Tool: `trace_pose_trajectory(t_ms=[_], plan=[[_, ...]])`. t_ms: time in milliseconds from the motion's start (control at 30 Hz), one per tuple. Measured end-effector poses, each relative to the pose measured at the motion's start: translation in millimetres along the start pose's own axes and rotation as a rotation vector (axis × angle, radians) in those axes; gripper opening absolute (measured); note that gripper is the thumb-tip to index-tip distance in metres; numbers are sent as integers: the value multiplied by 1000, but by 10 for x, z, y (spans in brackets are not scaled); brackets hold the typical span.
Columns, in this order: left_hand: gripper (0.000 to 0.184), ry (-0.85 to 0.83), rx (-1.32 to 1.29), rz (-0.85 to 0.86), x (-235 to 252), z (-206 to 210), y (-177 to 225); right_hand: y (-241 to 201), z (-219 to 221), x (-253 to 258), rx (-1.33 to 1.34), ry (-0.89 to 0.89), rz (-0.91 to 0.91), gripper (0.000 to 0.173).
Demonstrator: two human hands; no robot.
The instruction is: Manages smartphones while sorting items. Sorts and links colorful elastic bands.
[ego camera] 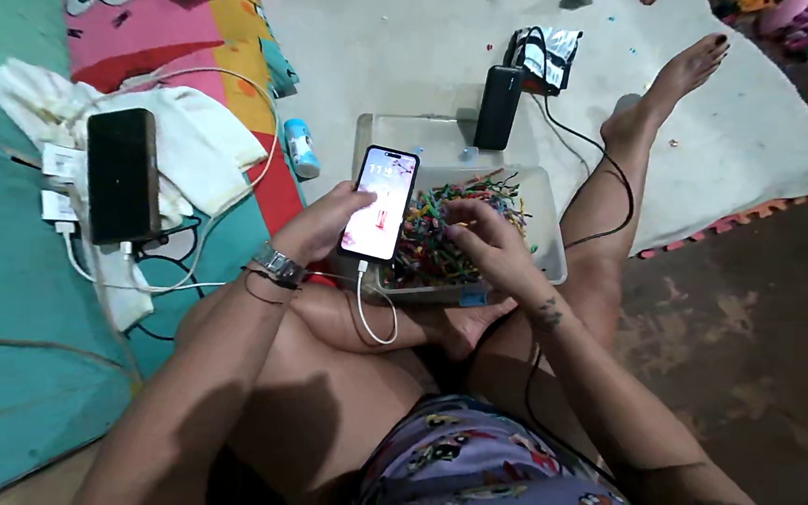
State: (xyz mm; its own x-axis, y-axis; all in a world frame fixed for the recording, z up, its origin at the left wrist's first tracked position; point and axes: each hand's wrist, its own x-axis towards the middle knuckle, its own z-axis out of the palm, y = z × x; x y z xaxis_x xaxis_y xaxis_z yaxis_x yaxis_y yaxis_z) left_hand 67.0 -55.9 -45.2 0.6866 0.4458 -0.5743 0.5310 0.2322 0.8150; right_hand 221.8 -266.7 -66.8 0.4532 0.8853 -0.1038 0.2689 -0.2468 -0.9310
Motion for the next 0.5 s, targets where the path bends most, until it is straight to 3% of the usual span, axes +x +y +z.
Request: trace_pose_trajectory(t_ms=[100, 167, 300, 400, 500], plan=[[77, -149, 117, 0, -87, -105, -37, 145, -209, -147, -102, 83, -26, 34], [81, -135, 217, 12, -71, -117, -15, 187, -322, -257, -117, 99, -12, 31], [35, 70, 378, 39, 141, -78, 25, 214, -493, -416, -132, 157, 24, 30], [70, 202, 277, -12, 262, 15, 2, 180, -534, -478, -159, 210, 60, 31], [81, 227, 119, -54, 177, 134, 37, 165, -546, -482, -207, 217, 43, 31]])
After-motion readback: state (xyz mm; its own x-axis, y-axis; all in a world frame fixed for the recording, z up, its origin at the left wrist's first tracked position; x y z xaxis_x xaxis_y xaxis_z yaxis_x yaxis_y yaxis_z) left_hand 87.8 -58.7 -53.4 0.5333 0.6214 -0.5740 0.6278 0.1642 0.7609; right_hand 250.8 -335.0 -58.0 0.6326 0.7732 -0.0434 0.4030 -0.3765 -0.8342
